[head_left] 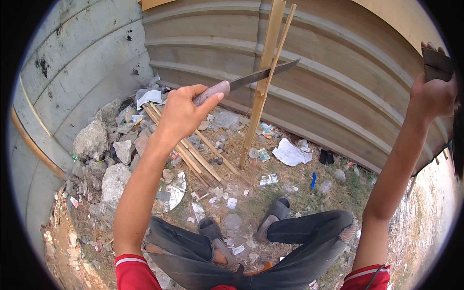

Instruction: The person sits on the ground and uses a large knife to split long bamboo poles into thin strips. They repeatedly position the bamboo vertically and strike it with a wooden block to separate the layers. The person also uses a blue utility knife to trim the edges of the bamboo strips.

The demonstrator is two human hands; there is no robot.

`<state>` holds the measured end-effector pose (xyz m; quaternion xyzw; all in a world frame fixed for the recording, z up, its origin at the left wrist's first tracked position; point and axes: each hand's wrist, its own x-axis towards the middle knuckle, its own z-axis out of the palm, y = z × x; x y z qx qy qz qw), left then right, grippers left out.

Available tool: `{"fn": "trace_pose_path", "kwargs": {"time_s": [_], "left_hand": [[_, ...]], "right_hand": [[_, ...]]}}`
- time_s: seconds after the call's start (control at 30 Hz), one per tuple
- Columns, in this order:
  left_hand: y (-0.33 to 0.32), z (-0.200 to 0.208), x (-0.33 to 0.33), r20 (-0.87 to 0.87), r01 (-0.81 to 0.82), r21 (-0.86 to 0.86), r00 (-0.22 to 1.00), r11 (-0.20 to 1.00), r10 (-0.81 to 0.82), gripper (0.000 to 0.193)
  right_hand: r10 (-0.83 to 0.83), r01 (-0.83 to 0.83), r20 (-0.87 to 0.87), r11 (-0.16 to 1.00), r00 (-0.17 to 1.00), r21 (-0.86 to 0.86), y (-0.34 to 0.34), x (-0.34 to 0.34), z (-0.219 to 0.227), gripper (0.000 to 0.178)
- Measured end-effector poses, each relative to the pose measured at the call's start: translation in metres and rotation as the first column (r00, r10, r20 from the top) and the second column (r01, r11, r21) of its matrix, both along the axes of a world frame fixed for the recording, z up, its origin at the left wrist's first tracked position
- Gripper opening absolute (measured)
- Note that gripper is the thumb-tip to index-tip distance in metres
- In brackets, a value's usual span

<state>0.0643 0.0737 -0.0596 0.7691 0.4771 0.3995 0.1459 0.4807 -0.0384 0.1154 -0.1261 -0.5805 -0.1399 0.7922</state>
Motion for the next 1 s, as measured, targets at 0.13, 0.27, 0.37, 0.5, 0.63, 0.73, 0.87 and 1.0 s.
{"fn": "trace_pose_path", "kwargs": {"time_s": [0.13,0.27,0.37,0.5,0.63,0.73,0.87,1.0], "left_hand": [[0.005,-0.016,-0.007,0.031,-0.023,0.02,0.999,1.0,0.023,0.045],[0.011,-0.027,0.001,-0.122,0.001,0.031,0.993,1.0,0.002,0.044],[0.013,-0.058,-0.007,-0.044,-0.006,0.015,0.999,1.0,0.007,0.044],[0.011,-0.065,-0.017,-0.063,-0.044,0.003,0.997,0.999,0.045,0.045],[0.015,-0.067,-0.014,0.018,-0.006,0.0,1.0,1.0,0.006,0.048],[0.016,-0.072,-0.014,0.054,0.017,-0.013,0.998,1.0,-0.016,0.048],[0.02,-0.094,-0.03,-0.097,-0.075,-0.019,0.993,0.997,0.073,0.047],[0.042,-0.158,-0.044,-0.395,-0.102,-0.113,0.918,0.988,0.05,0.045]], "right_hand": [[-0.215,0.179,0.011,0.783,0.976,-0.596,0.067,-0.053,-0.139,0.043],[0.058,0.653,0.653,0.016,0.755,-0.757,0.081,-0.025,-0.202,0.056],[0.03,0.534,0.539,0.1,0.842,-0.839,0.066,-0.045,-0.145,0.052],[-0.115,0.171,0.126,0.672,0.985,-0.72,0.055,-0.049,-0.059,0.041],[-0.064,0.047,-0.108,0.988,0.992,-0.149,0.038,-0.023,0.0,0.038],[0.065,-0.053,-0.278,0.997,0.958,0.053,0.045,-0.053,-0.056,0.038],[-0.019,0.51,0.51,0.046,0.86,-0.859,0.083,-0.113,-0.253,0.059],[0.278,0.66,0.602,-0.223,0.749,-0.718,0.101,-0.07,-0.409,0.064]]}}
